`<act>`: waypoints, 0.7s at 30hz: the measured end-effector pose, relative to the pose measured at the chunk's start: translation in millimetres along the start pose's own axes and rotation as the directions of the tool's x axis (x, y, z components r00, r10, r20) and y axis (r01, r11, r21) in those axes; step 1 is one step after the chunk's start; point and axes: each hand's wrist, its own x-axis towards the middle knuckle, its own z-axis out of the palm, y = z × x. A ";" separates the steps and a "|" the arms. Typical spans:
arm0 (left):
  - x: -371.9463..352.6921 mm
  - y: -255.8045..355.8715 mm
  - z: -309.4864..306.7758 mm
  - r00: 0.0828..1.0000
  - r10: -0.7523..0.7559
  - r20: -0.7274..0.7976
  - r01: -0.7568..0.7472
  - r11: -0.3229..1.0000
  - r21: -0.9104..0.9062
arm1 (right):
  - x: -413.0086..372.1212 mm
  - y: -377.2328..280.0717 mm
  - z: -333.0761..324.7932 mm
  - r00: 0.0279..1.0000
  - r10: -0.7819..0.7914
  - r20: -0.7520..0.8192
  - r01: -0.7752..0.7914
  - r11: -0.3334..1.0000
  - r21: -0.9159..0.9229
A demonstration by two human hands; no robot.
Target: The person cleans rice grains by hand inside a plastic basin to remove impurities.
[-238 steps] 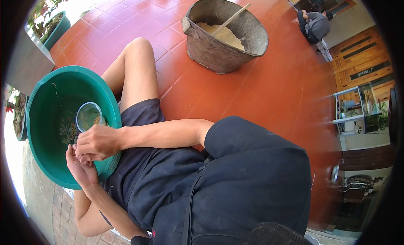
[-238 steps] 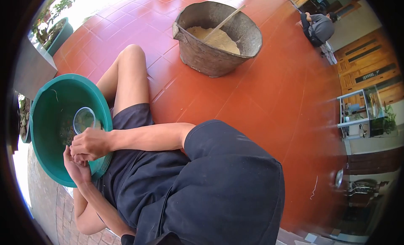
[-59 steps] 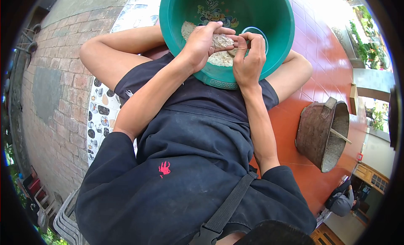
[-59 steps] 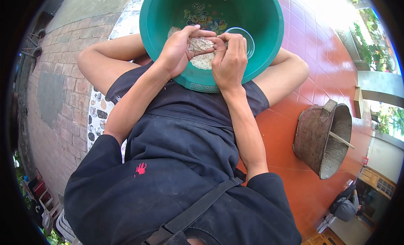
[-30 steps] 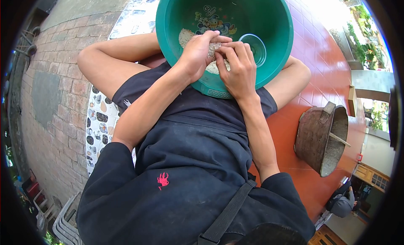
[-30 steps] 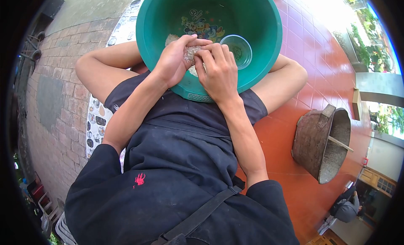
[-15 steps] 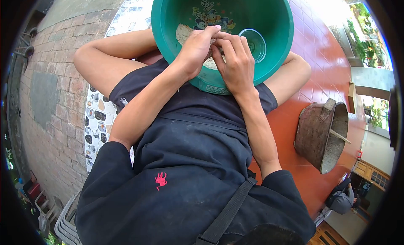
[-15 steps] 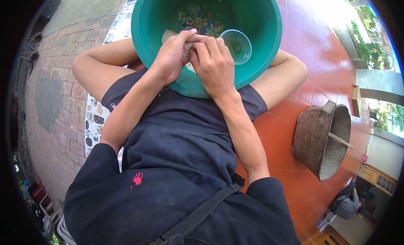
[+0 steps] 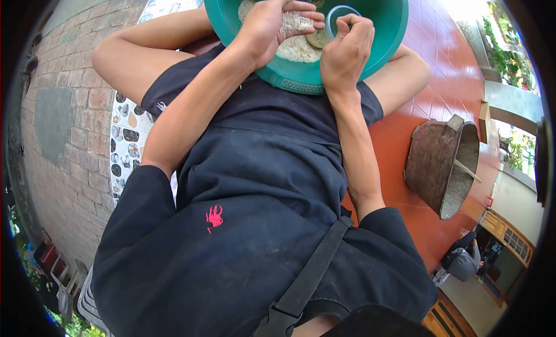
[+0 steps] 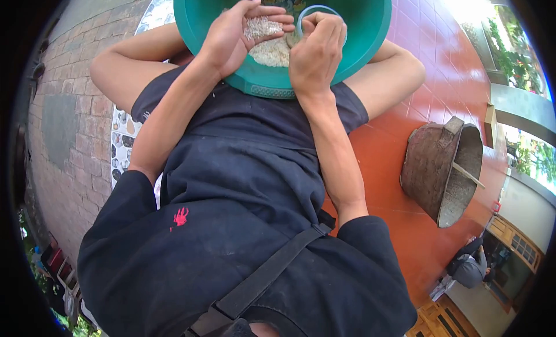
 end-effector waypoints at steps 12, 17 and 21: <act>16.3 -10.5 -28.1 0.993 0.080 0.089 -0.041 0.924 -0.379 | -0.5 3.2 -4.8 0.998 0.051 -0.034 -0.052 0.999 -0.015; 0.6 -0.4 -11.4 0.939 0.341 0.052 -0.343 0.939 0.035 | -3.3 12.5 -5.5 0.989 -0.057 0.137 0.063 0.997 -0.042; -7.8 28.1 -3.3 0.960 0.263 0.093 -0.257 0.703 0.663 | -1.0 -3.4 -7.2 0.949 0.169 0.267 -0.104 0.965 -0.242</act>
